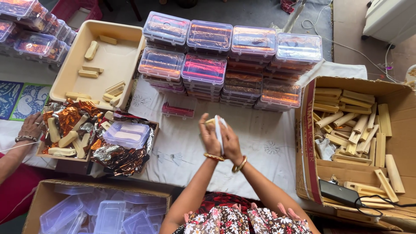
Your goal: The person wipes wooden blocks with a cloth, wraps them individually in foil sheets, and places them into plastic containers before putting the containers into a larger cardboard box.
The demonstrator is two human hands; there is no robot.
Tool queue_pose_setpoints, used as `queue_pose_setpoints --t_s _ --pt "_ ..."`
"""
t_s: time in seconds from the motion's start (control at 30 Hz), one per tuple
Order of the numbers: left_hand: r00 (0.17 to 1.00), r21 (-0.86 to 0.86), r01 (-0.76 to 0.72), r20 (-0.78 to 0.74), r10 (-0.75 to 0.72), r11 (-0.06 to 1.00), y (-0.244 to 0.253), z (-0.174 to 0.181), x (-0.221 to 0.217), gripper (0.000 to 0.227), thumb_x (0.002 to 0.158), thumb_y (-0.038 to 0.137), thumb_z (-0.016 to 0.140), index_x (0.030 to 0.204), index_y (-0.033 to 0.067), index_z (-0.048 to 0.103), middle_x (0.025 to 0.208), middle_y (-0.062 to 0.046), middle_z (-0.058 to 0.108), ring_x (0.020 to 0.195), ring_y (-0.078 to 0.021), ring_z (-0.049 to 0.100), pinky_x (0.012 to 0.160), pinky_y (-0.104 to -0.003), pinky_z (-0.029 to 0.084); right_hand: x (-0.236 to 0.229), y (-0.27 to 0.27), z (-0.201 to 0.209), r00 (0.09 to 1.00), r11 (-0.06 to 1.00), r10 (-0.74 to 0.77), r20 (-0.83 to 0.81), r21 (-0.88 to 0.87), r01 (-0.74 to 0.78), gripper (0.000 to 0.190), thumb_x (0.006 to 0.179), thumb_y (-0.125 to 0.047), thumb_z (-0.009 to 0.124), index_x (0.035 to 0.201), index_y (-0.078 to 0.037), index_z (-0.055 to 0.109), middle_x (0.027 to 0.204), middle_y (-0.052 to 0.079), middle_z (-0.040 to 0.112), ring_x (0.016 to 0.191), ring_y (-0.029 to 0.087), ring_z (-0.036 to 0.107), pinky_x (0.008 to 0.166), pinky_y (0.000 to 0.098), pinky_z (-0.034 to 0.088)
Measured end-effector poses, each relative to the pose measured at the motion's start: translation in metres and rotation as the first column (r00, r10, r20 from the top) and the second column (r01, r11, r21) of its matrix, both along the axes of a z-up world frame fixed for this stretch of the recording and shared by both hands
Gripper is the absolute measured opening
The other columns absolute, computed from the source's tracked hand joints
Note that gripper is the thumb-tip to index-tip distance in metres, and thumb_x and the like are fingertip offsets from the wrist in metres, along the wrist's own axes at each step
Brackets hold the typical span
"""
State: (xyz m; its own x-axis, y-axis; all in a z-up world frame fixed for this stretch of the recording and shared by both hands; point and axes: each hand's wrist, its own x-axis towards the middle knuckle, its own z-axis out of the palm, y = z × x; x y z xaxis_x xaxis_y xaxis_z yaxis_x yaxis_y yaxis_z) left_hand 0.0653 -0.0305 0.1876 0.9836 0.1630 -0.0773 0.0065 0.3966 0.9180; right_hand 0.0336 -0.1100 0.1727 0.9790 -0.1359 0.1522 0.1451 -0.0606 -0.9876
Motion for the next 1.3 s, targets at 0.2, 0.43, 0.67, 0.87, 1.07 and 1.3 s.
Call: queue_pose_setpoints --t_s 0.2,0.43,0.67,0.87,1.07,1.3 --pt "0.995 -0.163 -0.071 0.061 0.082 0.984 0.020 -0.095 0.032 0.036 0.117 0.029 0.045 0.140 0.0068 0.060 0.118 -0.006 0.057 0.093 -0.0095 0.052 0.082 -0.026 0.050 -0.045 0.020 0.019 0.995 0.980 0.096 0.031 -0.180 -0.089 0.055 0.104 -0.006 0.048 0.158 -0.005 0.039 0.167 0.017 0.034 0.155 0.031 0.032 0.124 0.0367 0.027" --pt "0.960 -0.190 0.272 -0.019 -0.281 0.943 0.006 -0.051 0.006 0.065 0.109 0.054 0.031 0.154 0.0086 0.045 0.142 -0.005 0.051 0.117 -0.0102 0.056 0.103 -0.028 0.047 -0.016 0.001 0.040 0.967 0.963 0.249 0.057 -0.125 -0.241 0.059 0.104 -0.006 0.046 0.161 -0.007 0.032 0.173 0.014 0.019 0.162 0.028 0.008 0.129 0.0401 0.010" --pt "0.818 -0.461 0.493 -0.044 -0.573 0.738 0.001 -0.064 -0.017 0.088 0.100 0.067 0.041 0.163 0.0063 0.030 0.146 -0.009 0.049 0.127 -0.0199 0.050 0.098 -0.035 0.043 0.017 -0.012 0.041 0.990 0.996 0.039 0.132 -0.079 -0.029 0.049 0.103 0.000 0.049 0.151 -0.007 0.052 0.161 0.013 0.046 0.155 0.025 0.028 0.124 0.0358 0.028" --pt "0.776 -0.159 0.623 0.003 -0.630 0.766 0.008 -0.034 -0.021 0.086 0.095 0.041 0.069 0.162 0.0076 0.027 0.147 -0.004 0.051 0.132 -0.0130 0.051 0.109 -0.030 0.043 0.040 -0.033 0.037 0.988 0.992 -0.120 0.102 0.061 0.114 0.042 0.100 0.000 0.058 0.142 -0.005 0.062 0.139 0.009 0.065 0.126 0.017 0.061 0.106 0.0277 0.049" --pt "0.721 0.057 0.689 0.045 -0.692 0.722 0.025 -0.075 -0.013 0.068 0.105 0.024 0.067 0.160 0.0035 0.035 0.130 -0.010 0.055 0.108 -0.0171 0.052 0.089 -0.029 0.046 0.055 -0.049 0.025 0.992 0.954 -0.007 -0.125 0.295 0.044 0.035 0.099 -0.003 0.062 0.134 -0.004 0.068 0.108 0.001 0.071 0.091 0.006 0.064 0.078 0.0206 0.053" --pt "0.699 0.093 0.710 0.017 -0.714 0.698 0.023 -0.059 -0.024 0.060 0.100 0.007 0.067 0.152 0.0073 0.038 0.124 -0.005 0.056 0.103 -0.0064 0.058 0.078 -0.028 0.062 0.057 -0.049 -0.022 0.979 0.938 -0.034 -0.201 0.331 0.100 0.023 0.105 -0.007 0.057 0.118 -0.003 0.075 0.083 -0.004 0.063 0.067 0.001 0.051 0.054 0.0179 0.040"
